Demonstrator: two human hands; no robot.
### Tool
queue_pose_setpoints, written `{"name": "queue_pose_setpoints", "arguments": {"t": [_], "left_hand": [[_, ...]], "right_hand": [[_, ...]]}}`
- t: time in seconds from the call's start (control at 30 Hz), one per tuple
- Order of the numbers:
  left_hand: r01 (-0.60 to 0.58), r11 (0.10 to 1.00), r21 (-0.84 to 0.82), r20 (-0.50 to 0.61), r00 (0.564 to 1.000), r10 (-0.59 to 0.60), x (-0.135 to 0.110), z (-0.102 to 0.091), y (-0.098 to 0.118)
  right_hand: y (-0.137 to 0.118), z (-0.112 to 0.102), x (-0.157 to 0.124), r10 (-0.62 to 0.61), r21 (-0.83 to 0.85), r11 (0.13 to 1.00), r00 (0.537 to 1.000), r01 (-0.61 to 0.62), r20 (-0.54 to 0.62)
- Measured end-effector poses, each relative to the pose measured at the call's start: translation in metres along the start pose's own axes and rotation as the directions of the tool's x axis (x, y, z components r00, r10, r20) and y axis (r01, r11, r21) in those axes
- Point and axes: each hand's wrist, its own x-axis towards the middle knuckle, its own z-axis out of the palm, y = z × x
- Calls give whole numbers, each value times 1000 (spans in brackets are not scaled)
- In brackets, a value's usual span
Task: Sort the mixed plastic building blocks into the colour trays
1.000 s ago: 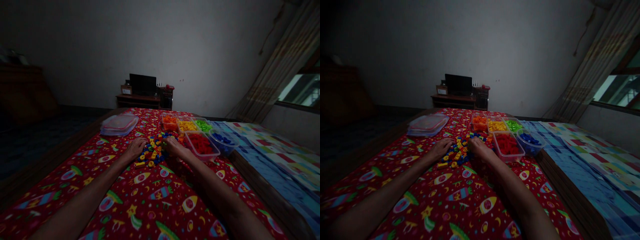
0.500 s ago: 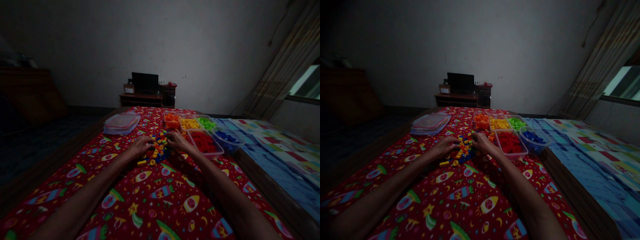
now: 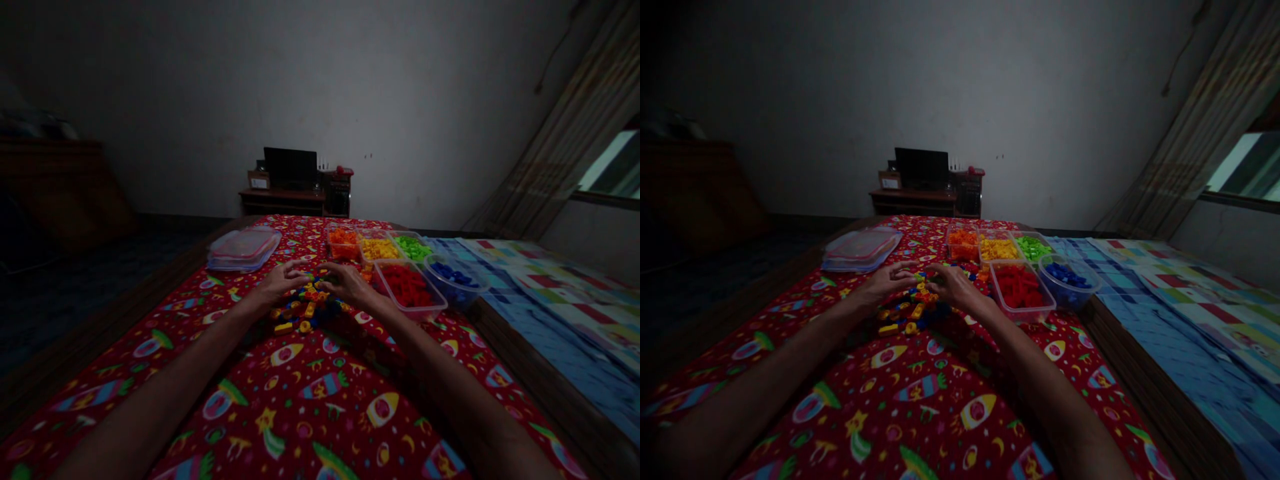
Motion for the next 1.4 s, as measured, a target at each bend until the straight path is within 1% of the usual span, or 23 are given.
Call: {"name": "queue_pose_setpoints", "arguments": {"t": [0.07, 0.13, 0.2, 0.27, 0.37, 0.47, 0.53, 0.63, 0.73, 0.8, 0.87, 0.93, 1.0, 1.03, 1.07, 1.13, 1.2, 1.3, 1.4], "left_hand": [[-3, 999, -34, 25, 1000, 4, -1, 7, 4], [-11, 999, -33, 36, 999, 12, 0, 12, 7], [-26, 1000, -3, 26, 999, 26, 1, 16, 8], [-60, 997, 57, 12, 998, 60, 3, 15, 7], [-130, 958, 254, -2, 991, 135, 5, 7, 5], [-158, 858, 488, 4, 984, 179, 5, -3, -2], [-171, 795, 582, 46, 983, 177, 4, -9, -10], [-193, 749, 633, 107, 981, 162, 6, -12, -26], [-203, 754, 625, 135, 979, 151, 9, -13, -37], [-209, 757, 620, 145, 978, 151, 11, -12, -38], [-213, 757, 617, 146, 977, 156, 11, -10, -37], [-212, 757, 618, 141, 977, 158, 10, -9, -34], [-207, 751, 628, 138, 978, 154, 9, -8, -32], [-200, 746, 635, 138, 980, 145, 8, -8, -31], [-193, 742, 642, 138, 981, 136, 8, -8, -30], [-183, 735, 653, 140, 983, 120, 7, -8, -30], [-181, 730, 659, 136, 983, 121, 7, -8, -31], [-188, 725, 663, 127, 982, 139, 9, -9, -33], [-182, 732, 656, 135, 983, 123, 10, -10, -36]], "right_hand": [[-3, 1, -1, -52, 16, 999, 998, 52, 21], [-4, 1, -3, -103, 0, 995, 994, 103, 47], [-5, 0, -5, -127, -33, 991, 991, 129, 50], [-4, -3, -6, -120, -74, 990, 992, 123, 42], [1, -9, -9, -82, -150, 985, 996, 88, 44], [9, -18, -13, -39, -213, 976, 997, 52, 67], [15, -27, -14, 4, -247, 969, 999, 7, 46], [29, -51, -10, 93, -292, 952, 996, -91, -9], [53, -86, -2, 215, -382, 896, 974, -225, -71], [74, -111, 5, 304, -464, 819, 941, -337, -147], [96, -134, 12, 379, -532, 723, 897, -440, -226], [116, -152, 19, 458, -571, 636, 849, -519, -262], [131, -165, 24, 518, -593, 580, 815, -558, -260], [135, -169, 26, 535, -603, 562, 805, -567, -259], [138, -171, 27, 533, -611, 552, 804, -567, -263], [137, -171, 30, 489, -622, 559, 824, -548, -287], [127, -165, 31, 423, -612, 609, 860, -504, -287], [97, -147, 31, 316, -555, 737, 922, -386, -223], [58, -119, 27, 211, -435, 861, 964, -262, -162]]}}
